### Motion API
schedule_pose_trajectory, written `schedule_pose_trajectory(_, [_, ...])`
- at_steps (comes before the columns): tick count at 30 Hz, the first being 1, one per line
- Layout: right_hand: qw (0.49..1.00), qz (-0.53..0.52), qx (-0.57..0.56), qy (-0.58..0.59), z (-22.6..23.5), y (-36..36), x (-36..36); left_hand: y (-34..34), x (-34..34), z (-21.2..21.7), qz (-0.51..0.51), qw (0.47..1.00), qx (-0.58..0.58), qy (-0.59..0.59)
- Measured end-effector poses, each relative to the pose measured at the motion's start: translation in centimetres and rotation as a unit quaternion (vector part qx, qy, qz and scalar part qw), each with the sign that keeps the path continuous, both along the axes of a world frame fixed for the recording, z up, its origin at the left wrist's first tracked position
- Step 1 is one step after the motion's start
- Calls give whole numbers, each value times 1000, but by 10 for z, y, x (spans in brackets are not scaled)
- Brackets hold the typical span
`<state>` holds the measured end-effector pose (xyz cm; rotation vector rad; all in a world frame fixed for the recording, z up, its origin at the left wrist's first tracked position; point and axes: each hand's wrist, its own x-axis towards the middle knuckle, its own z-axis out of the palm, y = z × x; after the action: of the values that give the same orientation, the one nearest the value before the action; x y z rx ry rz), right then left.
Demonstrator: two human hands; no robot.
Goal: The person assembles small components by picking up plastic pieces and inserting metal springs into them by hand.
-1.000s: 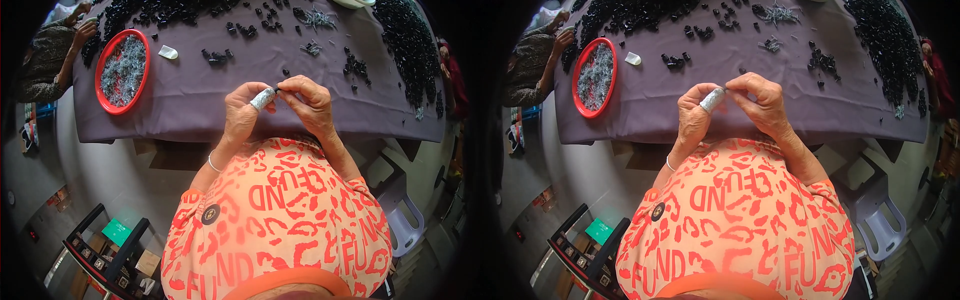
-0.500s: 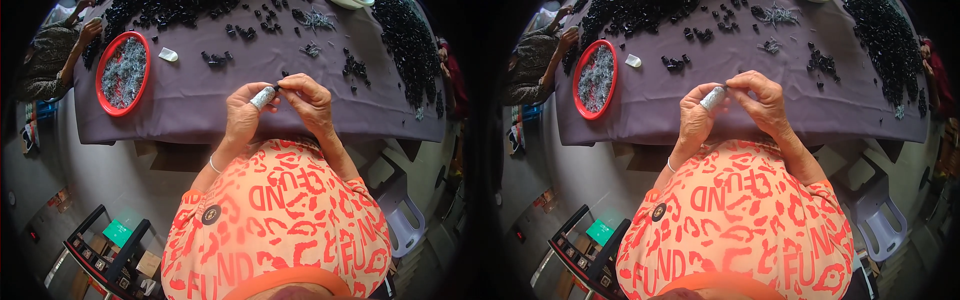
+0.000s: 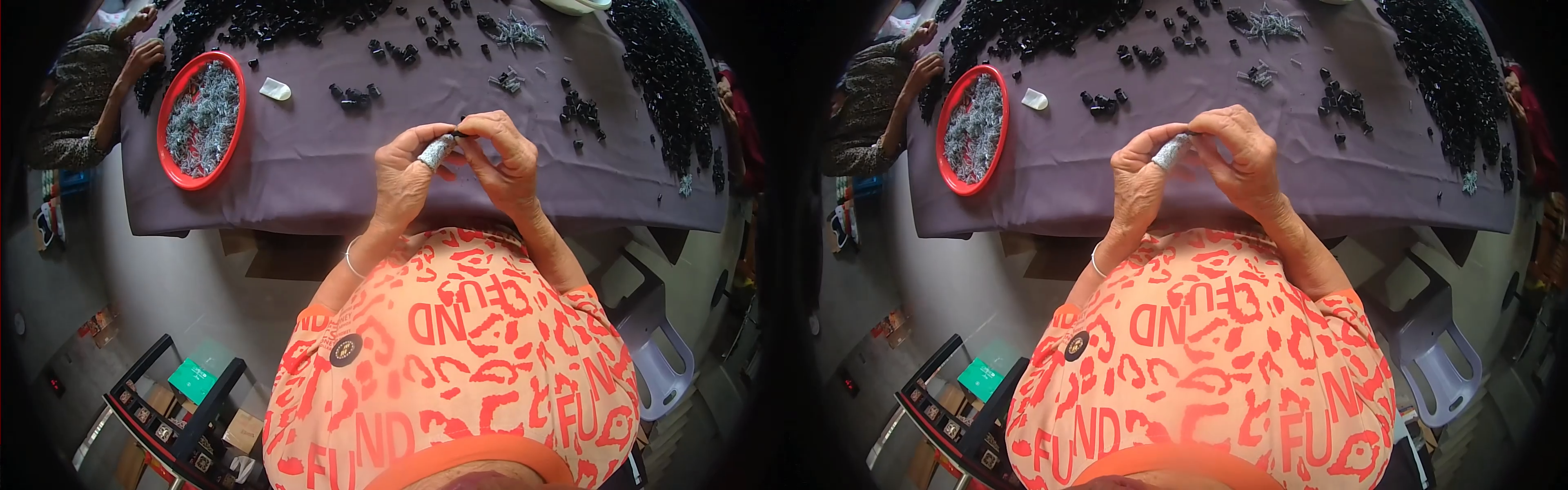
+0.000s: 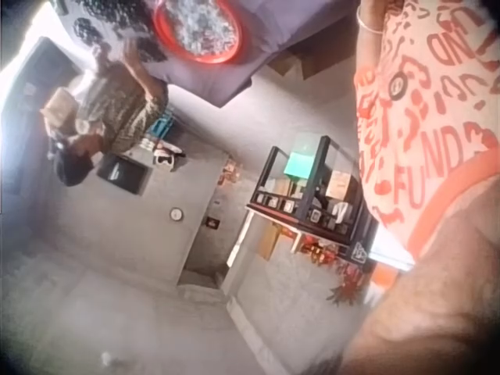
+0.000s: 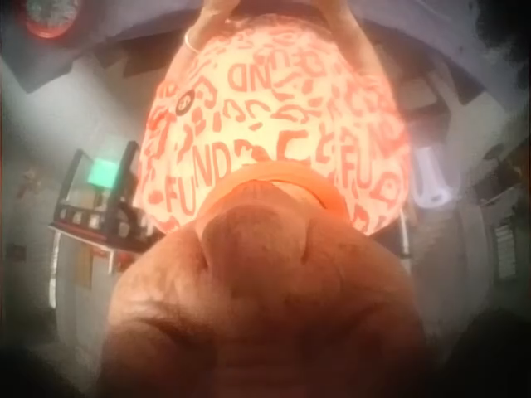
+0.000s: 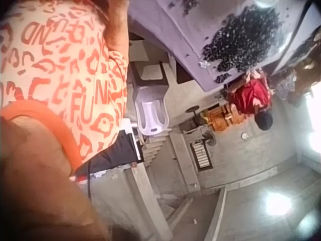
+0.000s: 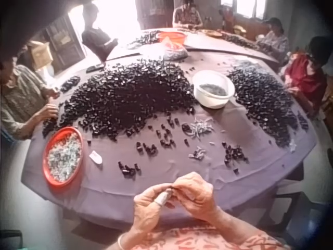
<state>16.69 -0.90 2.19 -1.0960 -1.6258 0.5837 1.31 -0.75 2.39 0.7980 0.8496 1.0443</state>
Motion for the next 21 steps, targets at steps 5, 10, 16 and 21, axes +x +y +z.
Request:
schedule_pose_trajectory(5, [998,-24,6,-59,-10,-1,0,7,-8,-16,8,921,237,308])
schedule_pose_trajectory(10, [982,-15,26,-186,-19,1,-3,7,-8,-9,0,947,114,299])
schedule_pose_trajectory(16, [978,-9,17,-206,-21,0,-5,15,-17,-5,-38,959,22,280])
schedule_pose_trajectory(21, [973,4,6,-232,-11,7,-10,16,-21,-7,-43,970,18,239])
